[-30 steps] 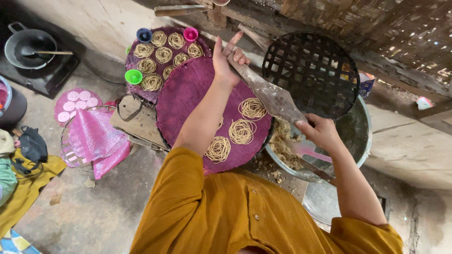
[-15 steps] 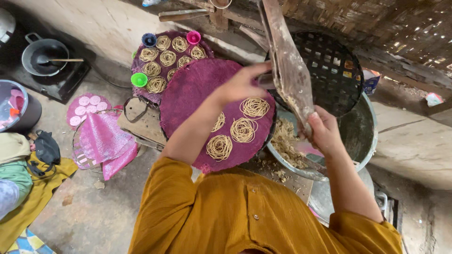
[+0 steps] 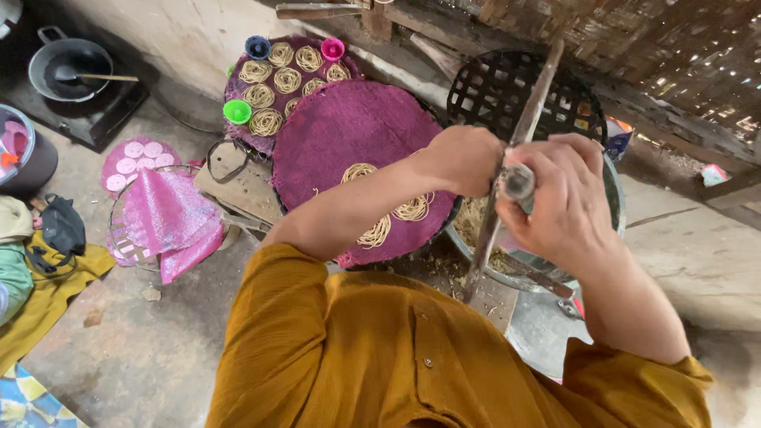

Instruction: The person operates a hand-held noodle press, squeezing dough through it to extrude noodle strands into round nests on a cloth-covered tray. They reload the press with dough from a basin, scrape off excess dough, reposition the press, and place small colored cups on finished trays.

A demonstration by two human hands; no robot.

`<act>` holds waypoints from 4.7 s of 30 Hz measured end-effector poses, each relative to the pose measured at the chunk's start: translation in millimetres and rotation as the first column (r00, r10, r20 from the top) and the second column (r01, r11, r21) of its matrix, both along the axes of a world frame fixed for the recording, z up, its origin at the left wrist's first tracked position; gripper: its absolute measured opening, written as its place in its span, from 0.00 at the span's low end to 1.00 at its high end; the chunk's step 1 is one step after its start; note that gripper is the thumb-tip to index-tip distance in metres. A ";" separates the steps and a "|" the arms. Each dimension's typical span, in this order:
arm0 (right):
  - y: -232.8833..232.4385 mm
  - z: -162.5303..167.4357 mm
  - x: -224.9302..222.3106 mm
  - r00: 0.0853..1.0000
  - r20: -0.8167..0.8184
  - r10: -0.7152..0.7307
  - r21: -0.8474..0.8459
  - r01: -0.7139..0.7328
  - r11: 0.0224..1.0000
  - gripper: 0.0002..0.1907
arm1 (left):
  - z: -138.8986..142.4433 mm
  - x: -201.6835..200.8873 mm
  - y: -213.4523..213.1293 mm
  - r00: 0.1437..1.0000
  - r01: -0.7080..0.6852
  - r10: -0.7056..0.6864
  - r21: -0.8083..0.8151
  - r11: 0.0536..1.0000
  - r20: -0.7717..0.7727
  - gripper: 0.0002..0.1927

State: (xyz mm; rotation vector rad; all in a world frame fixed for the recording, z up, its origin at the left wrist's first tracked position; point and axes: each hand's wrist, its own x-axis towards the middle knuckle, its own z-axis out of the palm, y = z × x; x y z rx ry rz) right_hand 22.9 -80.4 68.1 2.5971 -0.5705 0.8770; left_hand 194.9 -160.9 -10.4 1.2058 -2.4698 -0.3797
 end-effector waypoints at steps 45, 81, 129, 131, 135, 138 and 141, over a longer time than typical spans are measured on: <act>-162.1 -205.5 72.8 0.912 -0.409 -0.046 0.440 0.241 0.865 0.22 | -143.7 242.5 139.6 -0.420 -0.427 -0.345 -0.153 0.891 -0.839 0.16; -100.0 -156.8 -42.1 0.947 -0.156 -0.282 0.896 0.256 0.362 0.15 | -142.2 218.3 120.6 -0.494 -0.218 -0.190 -0.091 0.972 -0.849 0.18; -100.7 -302.6 -118.9 0.667 -0.626 -0.404 0.556 0.745 0.369 0.18 | -58.2 103.3 79.9 0.133 -0.027 0.139 0.137 0.990 -0.981 0.29; -98.9 -305.0 -111.3 0.660 -0.637 -0.398 0.582 0.750 0.313 0.24 | -56.9 102.2 80.6 0.177 -0.032 0.050 0.045 0.998 -0.983 0.25; -94.9 -314.6 -106.4 0.709 -0.588 -0.389 0.646 0.701 0.301 0.21 | -54.3 100.9 83.9 0.131 0.019 0.061 0.064 0.998 -0.989 0.25; -90.9 -315.3 -109.9 0.746 -0.564 -0.355 0.662 0.665 0.346 0.17 | -54.1 99.6 86.4 0.130 0.048 0.018 0.025 0.999 -0.991 0.23; -88.5 -307.8 -123.0 0.784 -0.525 -0.332 0.688 0.620 0.377 0.19 | -56.7 101.0 87.7 0.131 0.085 0.000 0.011 0.996 -0.991 0.21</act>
